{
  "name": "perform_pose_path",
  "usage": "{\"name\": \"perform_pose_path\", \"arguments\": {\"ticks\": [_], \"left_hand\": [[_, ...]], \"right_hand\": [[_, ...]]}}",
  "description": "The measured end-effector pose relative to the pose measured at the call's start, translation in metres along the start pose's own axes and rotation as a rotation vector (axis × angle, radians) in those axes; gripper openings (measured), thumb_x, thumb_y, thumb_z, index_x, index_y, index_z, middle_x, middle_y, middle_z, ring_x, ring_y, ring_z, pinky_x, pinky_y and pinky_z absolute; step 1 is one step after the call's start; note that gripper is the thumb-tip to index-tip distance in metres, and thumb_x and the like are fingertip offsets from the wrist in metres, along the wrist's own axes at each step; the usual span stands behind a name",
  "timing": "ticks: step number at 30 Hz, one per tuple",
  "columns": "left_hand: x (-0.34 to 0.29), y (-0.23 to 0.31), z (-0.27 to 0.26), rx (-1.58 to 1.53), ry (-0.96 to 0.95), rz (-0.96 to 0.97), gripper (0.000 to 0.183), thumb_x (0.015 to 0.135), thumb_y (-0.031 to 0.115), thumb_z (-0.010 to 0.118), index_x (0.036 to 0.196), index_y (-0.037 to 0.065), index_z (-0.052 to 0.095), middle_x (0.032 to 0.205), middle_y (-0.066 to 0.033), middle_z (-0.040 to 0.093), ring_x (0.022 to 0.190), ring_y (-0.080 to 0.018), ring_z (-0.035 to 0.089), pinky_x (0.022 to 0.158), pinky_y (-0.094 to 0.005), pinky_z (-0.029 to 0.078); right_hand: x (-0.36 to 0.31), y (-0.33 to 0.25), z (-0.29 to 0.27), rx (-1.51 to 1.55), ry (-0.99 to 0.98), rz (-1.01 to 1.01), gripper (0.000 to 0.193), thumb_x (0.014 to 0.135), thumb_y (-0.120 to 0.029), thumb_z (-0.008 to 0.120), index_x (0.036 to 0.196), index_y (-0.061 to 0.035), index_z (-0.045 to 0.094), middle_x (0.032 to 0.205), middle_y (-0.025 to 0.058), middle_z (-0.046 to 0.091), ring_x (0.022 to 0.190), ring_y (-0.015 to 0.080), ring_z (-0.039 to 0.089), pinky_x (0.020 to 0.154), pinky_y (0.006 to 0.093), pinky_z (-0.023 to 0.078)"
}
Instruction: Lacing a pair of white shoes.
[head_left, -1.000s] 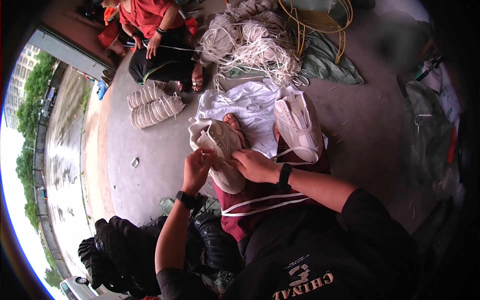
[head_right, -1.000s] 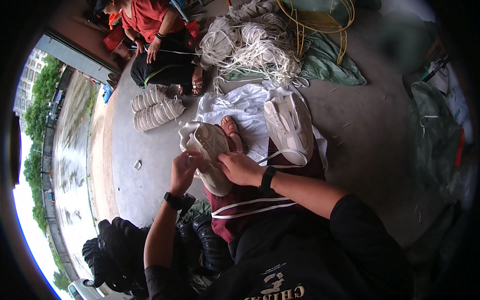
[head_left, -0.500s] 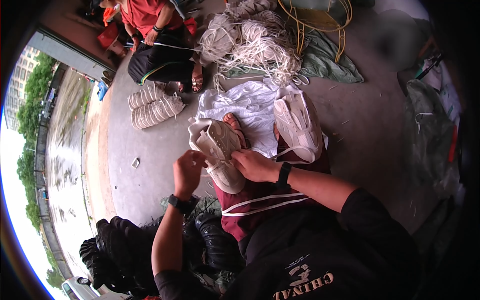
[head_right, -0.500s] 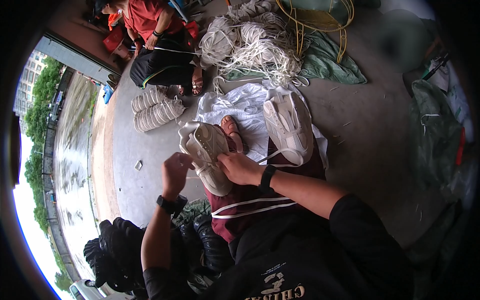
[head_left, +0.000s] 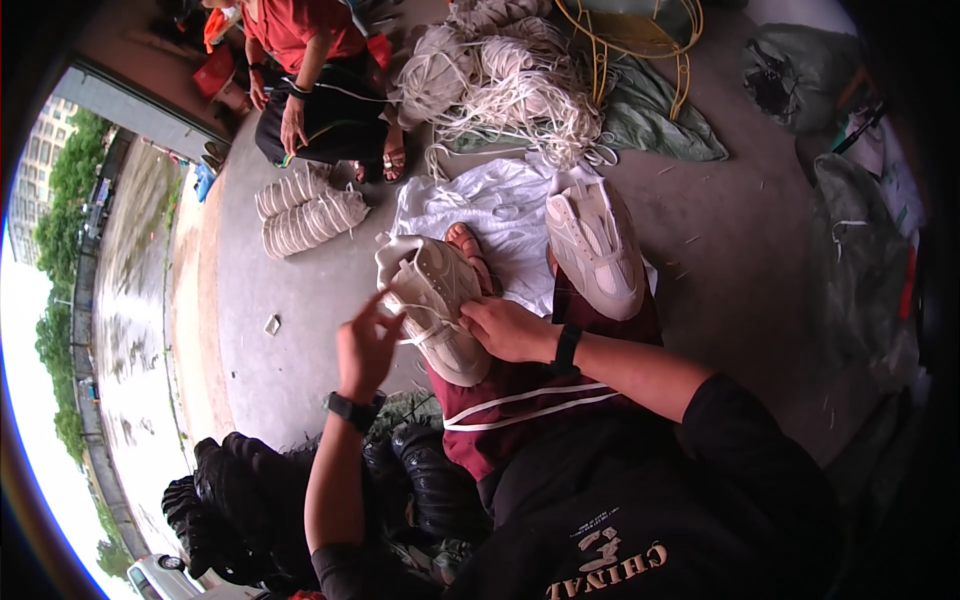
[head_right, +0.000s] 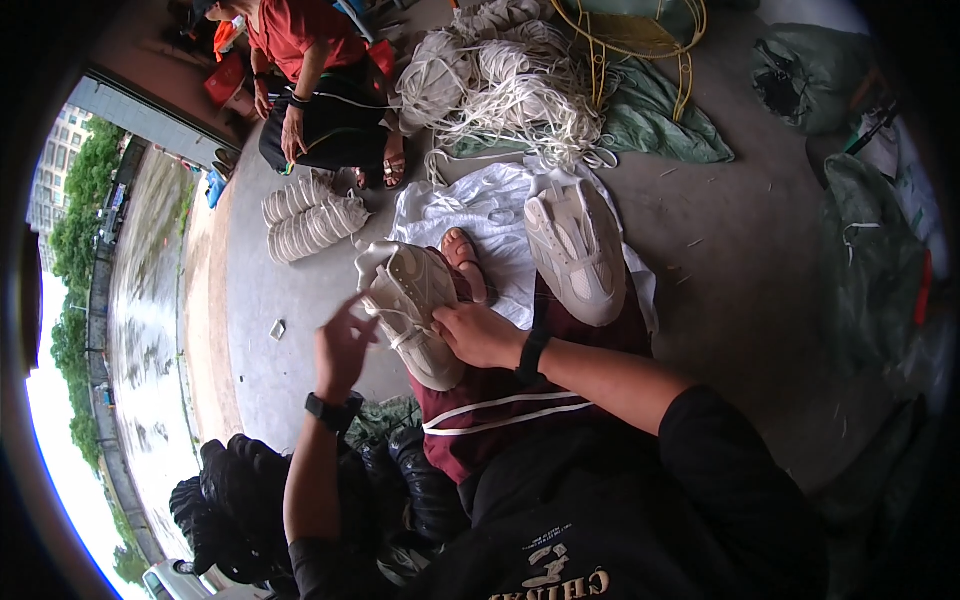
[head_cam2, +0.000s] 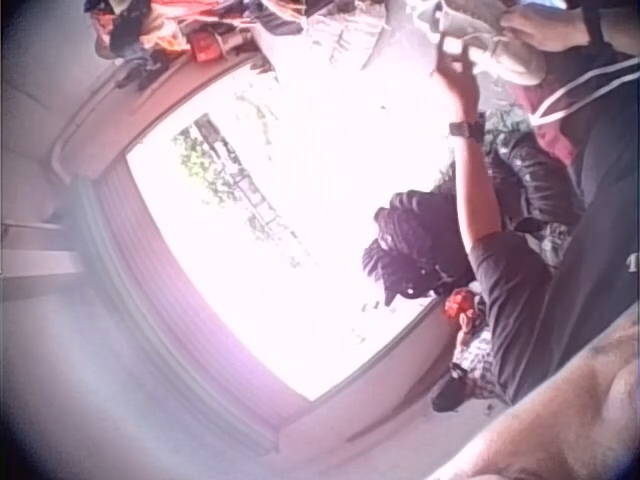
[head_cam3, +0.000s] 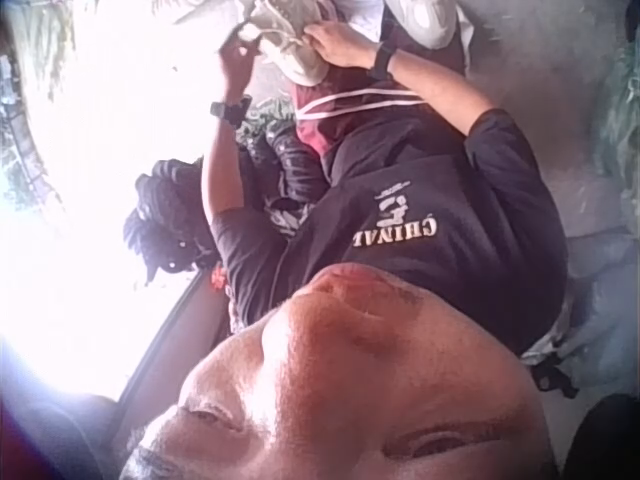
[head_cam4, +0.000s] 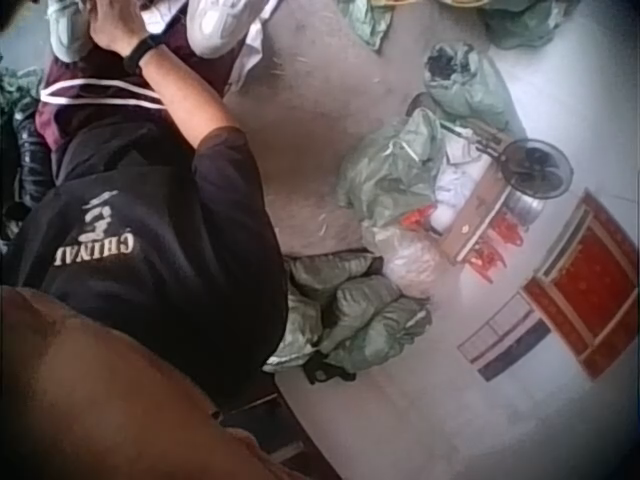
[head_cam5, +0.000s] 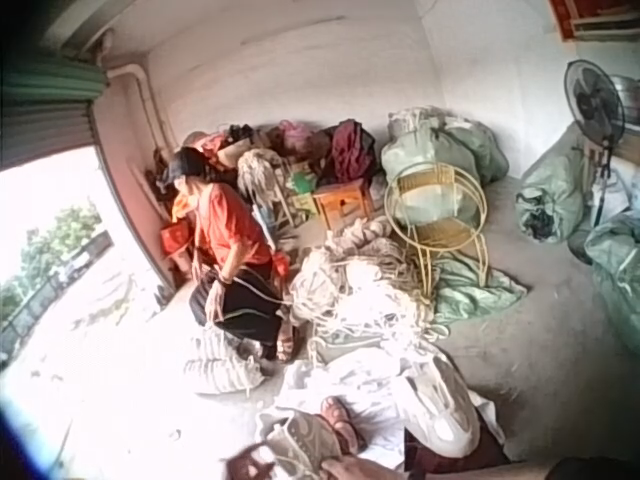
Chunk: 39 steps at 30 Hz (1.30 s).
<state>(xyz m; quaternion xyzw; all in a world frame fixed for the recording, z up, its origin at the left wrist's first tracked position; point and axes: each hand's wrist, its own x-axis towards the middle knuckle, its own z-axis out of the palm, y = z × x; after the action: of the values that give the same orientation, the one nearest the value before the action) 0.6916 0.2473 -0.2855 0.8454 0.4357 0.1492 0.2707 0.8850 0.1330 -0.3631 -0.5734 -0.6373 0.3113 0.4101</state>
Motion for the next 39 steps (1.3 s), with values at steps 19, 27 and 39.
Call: {"name": "perform_pose_path", "arguments": {"ticks": [19, 27, 39], "left_hand": [[0.028, -0.073, -0.072, -0.250, 0.373, 0.032, 0.017, 0.081, -0.005, 0.046, 0.089, -0.001, 0.061, 0.067, -0.0066, 0.061, 0.051, -0.0116, 0.056, 0.049, -0.0247, 0.044], [-0.001, -0.011, -0.010, -0.115, 0.064, -0.068, 0.040, 0.087, 0.013, 0.067, 0.126, 0.012, 0.058, 0.056, -0.0039, 0.060, 0.050, -0.0084, 0.056, 0.049, -0.0271, 0.043], [0.001, 0.006, 0.015, 0.230, -0.126, 0.302, 0.008, 0.083, 0.013, 0.067, 0.089, 0.008, 0.064, 0.073, -0.0122, 0.067, 0.066, -0.0292, 0.067, 0.057, -0.0373, 0.050]], "right_hand": [[0.003, -0.004, -0.005, 0.036, -0.063, -0.006, 0.015, 0.093, -0.012, 0.048, 0.090, 0.0022, 0.052, 0.083, 0.0255, 0.062, 0.081, 0.0442, 0.061, 0.072, 0.0510, 0.047], [0.000, 0.002, -0.003, 0.021, -0.046, -0.027, 0.014, 0.092, -0.011, 0.048, 0.090, 0.0024, 0.052, 0.083, 0.0257, 0.062, 0.080, 0.0440, 0.061, 0.071, 0.0508, 0.048], [0.003, 0.001, 0.005, 0.011, -0.062, -0.039, 0.013, 0.090, -0.010, 0.049, 0.093, 0.0027, 0.052, 0.091, 0.0246, 0.061, 0.087, 0.0433, 0.060, 0.076, 0.0496, 0.048]]}}
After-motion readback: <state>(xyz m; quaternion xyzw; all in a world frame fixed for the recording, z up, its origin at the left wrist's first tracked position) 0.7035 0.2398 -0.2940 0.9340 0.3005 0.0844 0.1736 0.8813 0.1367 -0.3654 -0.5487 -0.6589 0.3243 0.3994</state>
